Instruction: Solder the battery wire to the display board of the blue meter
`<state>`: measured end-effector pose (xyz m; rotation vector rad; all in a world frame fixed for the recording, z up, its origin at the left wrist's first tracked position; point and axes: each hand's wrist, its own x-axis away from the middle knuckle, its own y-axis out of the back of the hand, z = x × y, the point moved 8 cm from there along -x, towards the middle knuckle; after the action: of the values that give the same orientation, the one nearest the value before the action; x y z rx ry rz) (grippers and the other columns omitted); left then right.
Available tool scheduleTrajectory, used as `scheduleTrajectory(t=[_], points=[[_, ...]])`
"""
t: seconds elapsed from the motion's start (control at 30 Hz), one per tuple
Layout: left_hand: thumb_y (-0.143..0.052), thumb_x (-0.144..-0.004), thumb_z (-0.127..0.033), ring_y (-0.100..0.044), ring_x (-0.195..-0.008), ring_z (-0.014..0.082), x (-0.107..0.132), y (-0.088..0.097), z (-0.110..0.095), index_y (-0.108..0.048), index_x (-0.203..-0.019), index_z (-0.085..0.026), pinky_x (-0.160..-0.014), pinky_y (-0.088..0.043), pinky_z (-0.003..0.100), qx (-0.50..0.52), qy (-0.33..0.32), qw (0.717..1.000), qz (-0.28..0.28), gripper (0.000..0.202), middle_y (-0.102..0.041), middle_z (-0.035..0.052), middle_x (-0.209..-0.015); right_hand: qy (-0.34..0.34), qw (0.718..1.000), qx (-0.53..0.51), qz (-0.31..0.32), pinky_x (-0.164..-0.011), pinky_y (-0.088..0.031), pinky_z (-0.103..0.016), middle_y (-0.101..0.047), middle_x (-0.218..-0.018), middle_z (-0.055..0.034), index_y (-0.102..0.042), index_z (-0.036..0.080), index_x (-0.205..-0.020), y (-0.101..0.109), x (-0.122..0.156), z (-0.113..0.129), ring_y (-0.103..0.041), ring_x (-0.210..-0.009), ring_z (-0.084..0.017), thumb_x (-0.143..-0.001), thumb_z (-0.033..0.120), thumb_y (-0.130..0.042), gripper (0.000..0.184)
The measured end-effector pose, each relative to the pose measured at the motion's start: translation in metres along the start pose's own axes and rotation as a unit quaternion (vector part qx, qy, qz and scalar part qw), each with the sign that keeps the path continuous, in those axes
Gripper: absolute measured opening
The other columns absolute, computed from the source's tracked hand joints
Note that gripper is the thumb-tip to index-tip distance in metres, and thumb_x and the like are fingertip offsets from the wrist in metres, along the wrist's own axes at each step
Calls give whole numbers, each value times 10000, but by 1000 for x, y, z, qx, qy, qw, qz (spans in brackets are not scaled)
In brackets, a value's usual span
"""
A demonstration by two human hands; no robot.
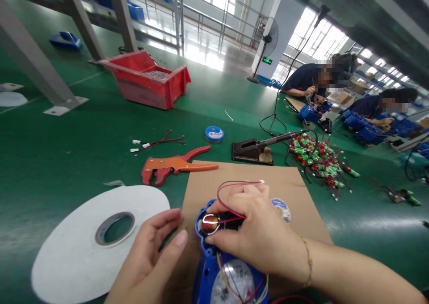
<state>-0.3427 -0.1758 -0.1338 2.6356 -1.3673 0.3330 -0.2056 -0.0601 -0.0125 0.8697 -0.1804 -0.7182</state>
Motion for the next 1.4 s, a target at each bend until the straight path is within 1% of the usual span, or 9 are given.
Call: scheduleTrajectory(t=[0.1,0.3,0.43,0.57,0.7,0.87,1.03,1.23,1.4], points=[[-671,-782,-587,-470,-1320,292,-2,-22,-9,-532,-1214,-299,-1153,-353,455,89,99,990,51,536,-563,44,-1361,0,1000,4,-6,-809,-204,-345,-696,-831,71,-718,338,-929,-1,1,-1,-543,-903,-167,-717,304,-833,243],[-724,-776,-506,-563,-1218,274,9,-43,-14,-493,-1294,-305,-918,-543,330,188,168,960,125,602,-606,52,-1309,-5,1000,14,-14,-828,-201,-360,-708,-861,53,-725,355,-944,-2,-1,-2,-542,-934,-195,-718,318,-849,260],[-729,-787,-479,-619,-1094,231,8,-42,-15,-499,-1262,-291,-856,-552,287,173,144,966,127,560,-644,38,-1226,2,1000,21,-2,-825,-195,-361,-713,-845,64,-720,332,-894,-4,-4,1,-544,-912,-190,-718,316,-855,223],[-728,-813,-413,-654,-915,172,2,-42,-19,-582,-1080,-262,-851,-541,270,150,107,970,156,340,-691,10,-1084,7,1000,19,-6,-792,-187,-348,-706,-821,74,-683,271,-770,-4,-5,2,-536,-874,-179,-709,314,-861,193],[-771,-771,-411,-666,-962,216,0,-43,-23,-632,-890,-221,-848,-551,290,185,109,964,159,263,-710,15,-999,15,1000,14,-15,-803,-186,-343,-694,-817,83,-658,251,-744,-4,-6,3,-530,-867,-169,-684,310,-883,240],[-789,-738,-457,-657,-995,235,0,-44,-26,-667,-850,-209,-772,-561,254,189,103,964,158,297,-708,29,-1020,21,1000,17,-16,-834,-193,-349,-686,-776,67,-638,215,-699,-6,-6,5,-536,-882,-168,-732,331,-848,242],[-785,-738,-472,-671,-884,206,-2,-42,-26,-658,-806,-206,-733,-563,243,174,90,968,155,303,-703,15,-915,37,999,21,-23,-852,-194,-364,-704,-830,53,-664,229,-748,-7,-6,5,-559,-909,-172,-748,340,-832,202],[-765,-771,-407,-661,-953,214,-1,-42,-31,-631,-847,-223,-704,-561,234,184,122,963,158,240,-686,0,-1030,66,997,33,36,-816,-275,-362,-717,-841,17,-693,225,-847,-4,-14,12,-595,-885,-190,-792,418,-772,215],[-718,-811,-391,-662,-947,221,0,-37,-39,-596,-890,-216,-737,-575,268,132,107,975,143,228,-686,13,-987,46,993,-97,49,-815,-421,-310,-726,-1029,-25,-699,200,-1005,28,-5,6,-644,-949,-180,-780,365,-783,292]])
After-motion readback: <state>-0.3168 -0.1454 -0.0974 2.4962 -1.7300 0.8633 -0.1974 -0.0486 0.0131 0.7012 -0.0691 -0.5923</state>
